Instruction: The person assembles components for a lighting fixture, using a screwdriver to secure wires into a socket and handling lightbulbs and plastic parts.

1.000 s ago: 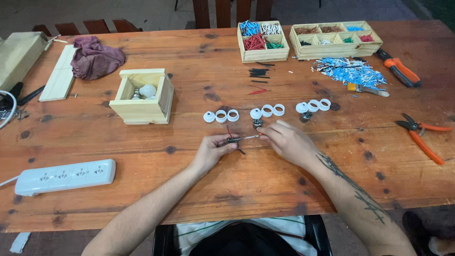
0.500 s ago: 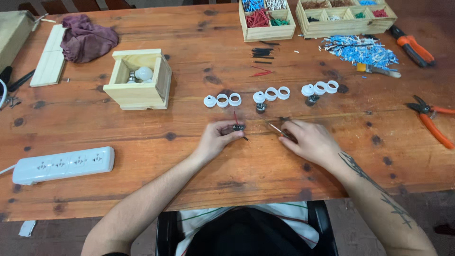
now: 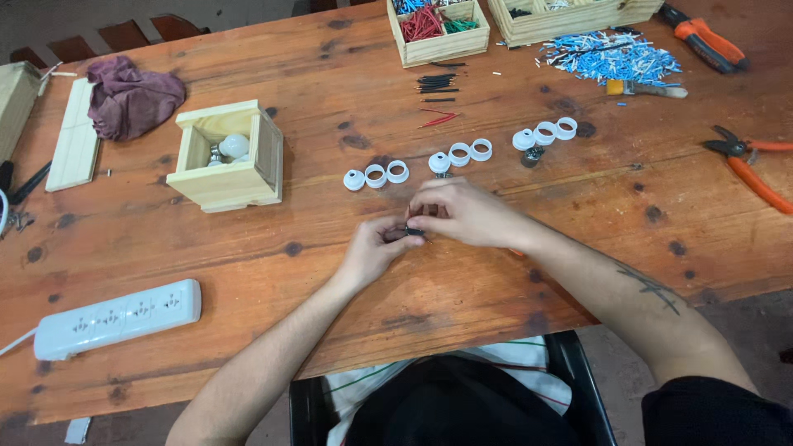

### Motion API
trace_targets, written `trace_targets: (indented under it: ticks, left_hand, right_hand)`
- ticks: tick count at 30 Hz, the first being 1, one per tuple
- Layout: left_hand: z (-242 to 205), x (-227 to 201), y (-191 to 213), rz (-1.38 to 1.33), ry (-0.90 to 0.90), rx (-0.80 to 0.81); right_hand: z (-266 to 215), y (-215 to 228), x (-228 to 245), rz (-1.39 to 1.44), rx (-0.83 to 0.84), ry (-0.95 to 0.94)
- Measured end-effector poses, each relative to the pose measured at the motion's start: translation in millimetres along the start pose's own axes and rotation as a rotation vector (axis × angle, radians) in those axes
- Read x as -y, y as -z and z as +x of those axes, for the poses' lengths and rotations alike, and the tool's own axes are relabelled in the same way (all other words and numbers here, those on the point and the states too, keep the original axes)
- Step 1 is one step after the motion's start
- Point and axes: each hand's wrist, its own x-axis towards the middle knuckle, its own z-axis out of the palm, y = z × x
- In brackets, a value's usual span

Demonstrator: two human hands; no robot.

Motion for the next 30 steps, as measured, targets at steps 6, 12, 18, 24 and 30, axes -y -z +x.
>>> trace_targets:
  ticks: [6, 12, 18, 24, 30]
  left_hand:
    - [-2, -4, 0, 0.086, -0.063, 0.005]
    - [0, -8, -5, -0.120, -0.077, -0.011]
    - [-7, -44, 7, 0.057, -0.018, -0.110]
    - [-9, -64, 9, 0.016, 0.116, -0.170]
    - [-5, -40, 10, 0.009, 0.010, -0.147]
  right_hand:
    - [-2, 16, 14, 0.066, -0.149, -0.086]
    - [53, 61, -94, -0.636, -0.249, -0.040]
    - [116, 71, -169, -1.013, 0.038, -0.156]
    - [118, 70, -165, -0.814, 0.146, -0.277]
    - [114, 63, -168, -0.748, 0.121, -0.201]
